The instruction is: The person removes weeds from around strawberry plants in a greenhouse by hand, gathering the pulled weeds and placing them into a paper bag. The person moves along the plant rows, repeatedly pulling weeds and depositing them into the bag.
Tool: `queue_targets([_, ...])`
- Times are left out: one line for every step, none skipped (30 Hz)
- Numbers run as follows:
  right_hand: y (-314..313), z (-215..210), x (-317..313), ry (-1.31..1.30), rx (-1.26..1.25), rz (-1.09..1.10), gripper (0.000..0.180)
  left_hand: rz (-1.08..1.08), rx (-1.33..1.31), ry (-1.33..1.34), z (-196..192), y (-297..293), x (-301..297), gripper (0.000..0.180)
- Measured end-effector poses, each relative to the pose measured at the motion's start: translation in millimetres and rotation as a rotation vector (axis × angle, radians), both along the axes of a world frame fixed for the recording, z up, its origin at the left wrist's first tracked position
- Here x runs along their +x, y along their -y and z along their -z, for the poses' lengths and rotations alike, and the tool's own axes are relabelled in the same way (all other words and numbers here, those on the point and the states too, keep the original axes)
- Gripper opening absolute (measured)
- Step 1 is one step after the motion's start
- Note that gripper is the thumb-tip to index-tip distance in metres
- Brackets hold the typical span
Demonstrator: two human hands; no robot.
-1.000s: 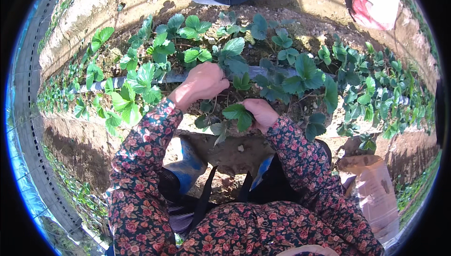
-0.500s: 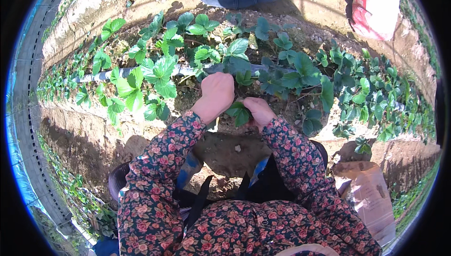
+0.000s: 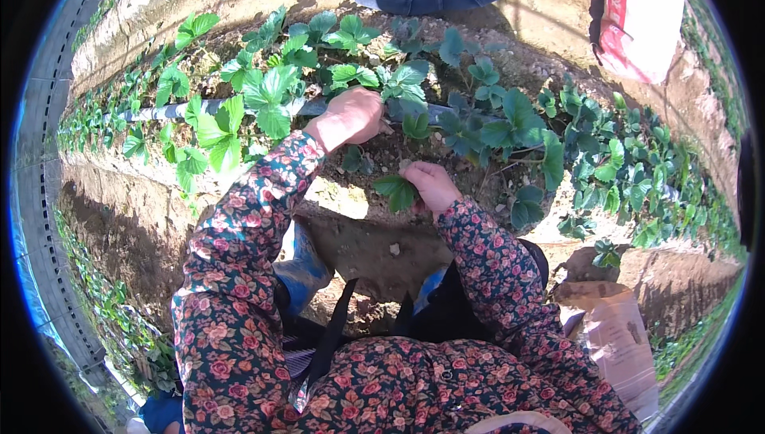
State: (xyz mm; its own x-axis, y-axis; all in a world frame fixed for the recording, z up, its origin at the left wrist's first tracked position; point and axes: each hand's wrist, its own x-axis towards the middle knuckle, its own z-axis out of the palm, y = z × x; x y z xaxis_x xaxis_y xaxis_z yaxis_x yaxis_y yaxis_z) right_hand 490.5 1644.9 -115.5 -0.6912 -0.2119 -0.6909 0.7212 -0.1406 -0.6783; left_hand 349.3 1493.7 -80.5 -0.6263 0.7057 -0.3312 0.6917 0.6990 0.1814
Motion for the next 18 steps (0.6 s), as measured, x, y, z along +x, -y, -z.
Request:
queue_targets([-5, 4, 1, 0.002, -0.006, 0.021, 0.021, -0.104, 0.011, 0.179, -8, 1, -8, 0.024])
queue_targets([-8, 7, 3, 0.021, 0.010, 0.029, 0.021, -0.208, 0.018, 0.358, -18, 5, -14, 0.028])
queue_targets([-6, 6, 1, 0.025, 0.015, 0.026, 0.021, -0.140, 0.101, 0.383, -22, 14, -14, 0.028])
queue_targets([-4, 5, -1, 0.030, 0.020, 0.024, 0.021, -0.167, 0.049, 0.380, -24, 15, -10, 0.028])
queue_targets([-3, 6, -2, 0.019, 0.018, 0.011, 0.021, -0.137, 0.179, 0.319, -19, 12, -5, 0.026])
queue_targets([1, 5, -2, 0.002, 0.010, -0.010, 0.020, -0.114, 0.304, 0.250, -15, 13, 1, 0.026])
queue_targets([2, 5, -3, -0.009, 0.010, -0.027, 0.020, -0.163, 0.308, 0.153, -13, 7, 10, 0.026])
queue_targets([3, 5, -4, -0.024, 0.013, -0.035, 0.020, -0.193, 0.298, 0.082, -12, -1, 16, 0.026])
queue_targets([2, 4, -3, -0.033, 0.022, -0.039, 0.020, -0.193, 0.315, 0.010, -6, -4, 22, 0.025])
queue_targets([1, 4, -2, -0.042, 0.030, -0.042, 0.020, -0.193, 0.332, -0.062, 0, -6, 27, 0.024])
queue_targets([1, 9, -1, -0.162, 0.121, -0.059, 0.022, -0.227, 0.382, -0.111, 5, -8, 30, 0.023])
queue_targets([3, 13, 1, -0.276, 0.214, -0.076, 0.024, -0.260, 0.433, -0.154, 9, -10, 35, 0.023])
queue_targets([3, 17, 3, -0.391, 0.308, -0.093, 0.026, -0.293, 0.484, -0.197, 13, -13, 37, 0.023])
queue_targets([3, 20, 6, -0.326, 0.308, -0.106, 0.026, -0.339, 0.444, -0.117, 17, -19, 36, 0.023])
queue_targets([5, 12, 2, -0.271, 0.304, -0.122, 0.025, -0.386, 0.400, -0.048, 15, -25, 31, 0.023])
queue_targets([5, 7, 0, -0.217, 0.299, -0.137, 0.025, -0.433, 0.356, 0.021, 13, -30, 29, 0.023])
queue_targets([6, 23, 3, -0.357, 0.387, -0.134, 0.025, -0.354, 0.286, -0.044, 10, -34, 28, 0.025])
queue_targets([7, 17, 1, -0.294, 0.354, -0.136, 0.025, -0.281, 0.326, -0.048, 11, -33, 27, 0.025])
